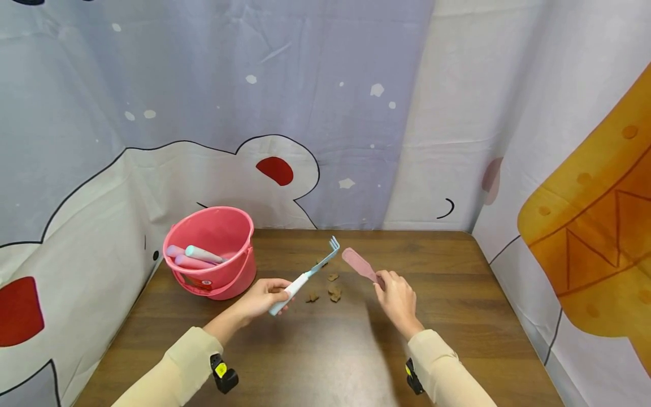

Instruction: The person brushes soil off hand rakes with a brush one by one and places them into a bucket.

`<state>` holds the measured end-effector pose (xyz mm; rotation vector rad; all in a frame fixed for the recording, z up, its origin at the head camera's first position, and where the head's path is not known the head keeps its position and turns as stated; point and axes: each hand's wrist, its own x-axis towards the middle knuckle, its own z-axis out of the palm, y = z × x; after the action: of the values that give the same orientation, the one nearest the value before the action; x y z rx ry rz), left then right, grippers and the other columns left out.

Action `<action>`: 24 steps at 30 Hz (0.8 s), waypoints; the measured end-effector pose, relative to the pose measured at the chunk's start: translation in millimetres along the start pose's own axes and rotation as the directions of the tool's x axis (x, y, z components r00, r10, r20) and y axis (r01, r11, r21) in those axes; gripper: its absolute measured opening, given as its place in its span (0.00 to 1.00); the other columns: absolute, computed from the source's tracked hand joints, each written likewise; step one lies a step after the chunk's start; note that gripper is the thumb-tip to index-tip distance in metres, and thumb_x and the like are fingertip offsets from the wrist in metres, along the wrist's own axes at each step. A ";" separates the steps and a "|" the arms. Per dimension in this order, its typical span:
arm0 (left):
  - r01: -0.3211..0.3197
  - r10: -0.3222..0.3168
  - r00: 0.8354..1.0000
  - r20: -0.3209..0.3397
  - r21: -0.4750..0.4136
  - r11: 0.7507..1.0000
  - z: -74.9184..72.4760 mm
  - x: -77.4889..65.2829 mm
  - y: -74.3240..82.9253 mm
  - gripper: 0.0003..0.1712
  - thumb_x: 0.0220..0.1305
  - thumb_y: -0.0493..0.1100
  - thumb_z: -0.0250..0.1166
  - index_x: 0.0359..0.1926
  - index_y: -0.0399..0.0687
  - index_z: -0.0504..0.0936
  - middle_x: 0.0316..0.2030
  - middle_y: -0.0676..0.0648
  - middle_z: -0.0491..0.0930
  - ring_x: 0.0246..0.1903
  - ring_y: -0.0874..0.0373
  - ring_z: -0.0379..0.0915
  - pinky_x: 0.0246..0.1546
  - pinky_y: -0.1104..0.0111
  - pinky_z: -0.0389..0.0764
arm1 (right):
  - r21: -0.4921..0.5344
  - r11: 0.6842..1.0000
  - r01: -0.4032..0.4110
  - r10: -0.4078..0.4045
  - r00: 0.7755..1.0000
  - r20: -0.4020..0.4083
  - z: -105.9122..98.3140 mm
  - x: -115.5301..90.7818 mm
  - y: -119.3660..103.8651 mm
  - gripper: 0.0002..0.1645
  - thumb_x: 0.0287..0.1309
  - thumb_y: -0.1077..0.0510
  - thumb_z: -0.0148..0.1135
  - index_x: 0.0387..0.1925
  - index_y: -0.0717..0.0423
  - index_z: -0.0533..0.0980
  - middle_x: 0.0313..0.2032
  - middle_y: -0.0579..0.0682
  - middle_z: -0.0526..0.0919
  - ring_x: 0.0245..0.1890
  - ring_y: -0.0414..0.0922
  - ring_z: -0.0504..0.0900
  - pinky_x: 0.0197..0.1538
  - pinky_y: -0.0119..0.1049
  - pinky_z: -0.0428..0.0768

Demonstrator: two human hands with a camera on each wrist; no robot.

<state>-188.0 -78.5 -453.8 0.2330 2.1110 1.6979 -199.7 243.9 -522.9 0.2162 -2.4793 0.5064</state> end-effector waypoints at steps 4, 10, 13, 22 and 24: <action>-0.030 0.039 0.997 -0.063 0.136 0.990 -1.8 7.4 -1.8 0.13 0.57 0.35 0.60 0.44 0.37 0.79 0.28 0.46 0.81 0.22 0.60 0.75 0.22 0.68 0.76 | -0.005 1.000 0.000 0.000 1.000 0.002 0.6 -0.3 0.4 0.13 0.40 0.60 0.71 0.33 0.51 0.80 0.25 0.48 0.80 0.22 0.48 0.77 0.22 0.46 0.73; -0.080 0.137 0.983 -0.123 0.383 0.920 -7.9 7.5 10.5 0.12 0.56 0.39 0.63 0.42 0.43 0.82 0.27 0.49 0.81 0.22 0.62 0.73 0.23 0.70 0.73 | -0.013 1.000 0.002 -0.002 1.000 0.008 0.4 -1.4 1.3 0.13 0.40 0.59 0.71 0.33 0.51 0.80 0.25 0.47 0.80 0.23 0.48 0.78 0.22 0.46 0.74; -0.095 0.192 0.970 -0.146 0.499 0.861 -13.8 6.4 19.7 0.11 0.55 0.41 0.64 0.40 0.47 0.82 0.27 0.52 0.80 0.25 0.62 0.71 0.26 0.69 0.71 | -0.012 1.000 -0.001 0.001 1.000 0.009 -0.4 -2.0 1.8 0.13 0.40 0.59 0.72 0.33 0.51 0.80 0.25 0.47 0.80 0.23 0.48 0.78 0.22 0.46 0.73; -0.110 0.279 0.947 -0.162 0.650 0.752 -38.9 2.4 43.1 0.12 0.52 0.41 0.64 0.40 0.48 0.83 0.27 0.53 0.80 0.26 0.60 0.69 0.28 0.68 0.69 | -0.009 1.000 0.008 -0.008 1.000 -0.003 -2.1 -3.8 3.8 0.13 0.40 0.60 0.72 0.33 0.51 0.80 0.25 0.48 0.80 0.22 0.49 0.78 0.22 0.46 0.73; -0.095 0.275 0.945 -0.176 0.659 0.746 -46.0 1.4 46.8 0.13 0.53 0.41 0.64 0.41 0.48 0.82 0.28 0.51 0.80 0.26 0.59 0.70 0.28 0.68 0.69 | -0.008 1.000 0.009 -0.009 1.000 -0.003 -2.0 -4.0 4.5 0.13 0.40 0.60 0.71 0.33 0.51 0.80 0.25 0.48 0.80 0.22 0.49 0.77 0.22 0.47 0.73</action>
<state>-214.6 -107.7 -401.4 0.4530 2.9150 1.0566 -196.6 248.9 -525.1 0.2228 -2.4763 0.4927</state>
